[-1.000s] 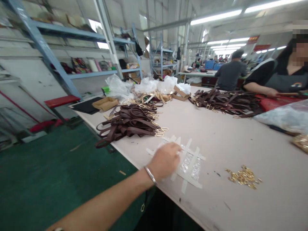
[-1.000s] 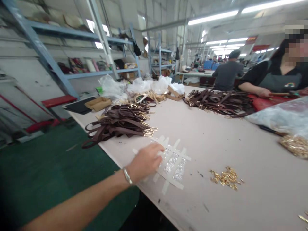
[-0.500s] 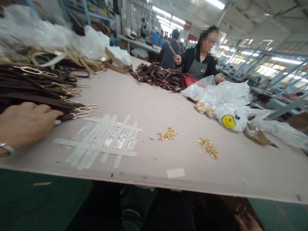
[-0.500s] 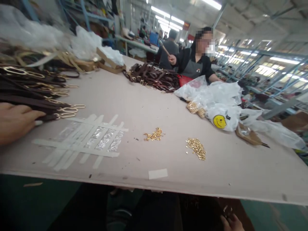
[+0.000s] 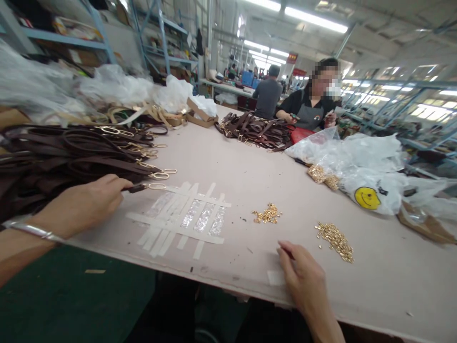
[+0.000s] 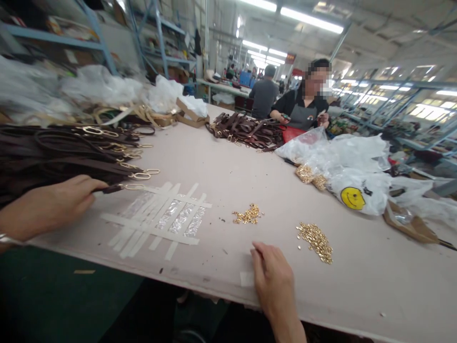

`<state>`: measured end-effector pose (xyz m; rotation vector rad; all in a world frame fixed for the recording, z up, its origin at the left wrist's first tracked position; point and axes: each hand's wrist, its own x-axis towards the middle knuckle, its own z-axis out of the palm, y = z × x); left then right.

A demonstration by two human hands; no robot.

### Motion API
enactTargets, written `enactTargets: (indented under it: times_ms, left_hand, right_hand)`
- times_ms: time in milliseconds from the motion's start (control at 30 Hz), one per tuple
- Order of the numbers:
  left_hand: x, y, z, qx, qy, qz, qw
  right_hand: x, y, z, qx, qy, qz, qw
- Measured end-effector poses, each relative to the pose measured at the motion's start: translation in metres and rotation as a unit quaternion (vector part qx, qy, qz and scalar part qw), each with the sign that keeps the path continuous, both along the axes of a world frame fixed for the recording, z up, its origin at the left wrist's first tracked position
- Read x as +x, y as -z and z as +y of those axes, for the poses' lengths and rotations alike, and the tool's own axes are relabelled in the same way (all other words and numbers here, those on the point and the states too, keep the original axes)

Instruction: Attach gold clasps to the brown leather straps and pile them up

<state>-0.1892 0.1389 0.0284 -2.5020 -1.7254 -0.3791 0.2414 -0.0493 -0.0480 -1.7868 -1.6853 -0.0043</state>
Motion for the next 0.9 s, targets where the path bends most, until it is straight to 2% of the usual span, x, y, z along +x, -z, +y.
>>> enactTargets:
  times_ms: [67,133,167,233,333,400,500,600,733,900]
  left_hand:
    - [0.008,-0.012,-0.012,-0.017,-0.005,-0.023,1.000]
    - [0.019,-0.023,-0.027,-0.085,-0.036,-0.118,0.989]
    - [0.026,-0.026,-0.035,-0.137,-0.045,-0.178,0.973]
    - [0.040,-0.026,-0.050,-0.251,-0.047,-0.307,0.917]
    - [0.063,-0.014,-0.070,-0.371,-0.032,-0.467,0.802]
    - [0.079,-0.004,-0.080,-0.416,-0.030,-0.529,0.739]
    - [0.099,0.008,-0.094,-0.441,-0.022,-0.586,0.680]
    - [0.115,0.017,-0.104,-0.460,-0.008,-0.610,0.645]
    - [0.131,0.026,-0.113,-0.479,0.008,-0.621,0.621]
    - [0.142,0.045,-0.114,-0.501,-0.060,-0.628,0.592]
  right_hand:
    - [-0.017,-0.003,0.033,-0.018,-0.010,-0.037,0.999]
    - [-0.029,-0.005,0.059,-0.040,-0.007,-0.075,0.996]
    - [-0.034,-0.006,0.069,-0.047,-0.005,-0.090,0.995]
    - [-0.039,-0.005,0.082,-0.053,-0.007,-0.105,0.993]
    - [-0.037,0.000,0.088,-0.057,-0.014,-0.127,0.990]
    - [-0.031,0.004,0.086,-0.058,-0.023,-0.148,0.987]
    - [-0.018,0.005,0.079,-0.057,-0.050,-0.149,0.986]
    - [-0.010,0.000,0.072,-0.058,-0.064,-0.087,0.992]
    - [-0.015,-0.008,0.070,-0.081,-0.050,-0.036,0.995]
    - [-0.028,-0.009,0.085,-0.093,0.002,-0.043,0.995]
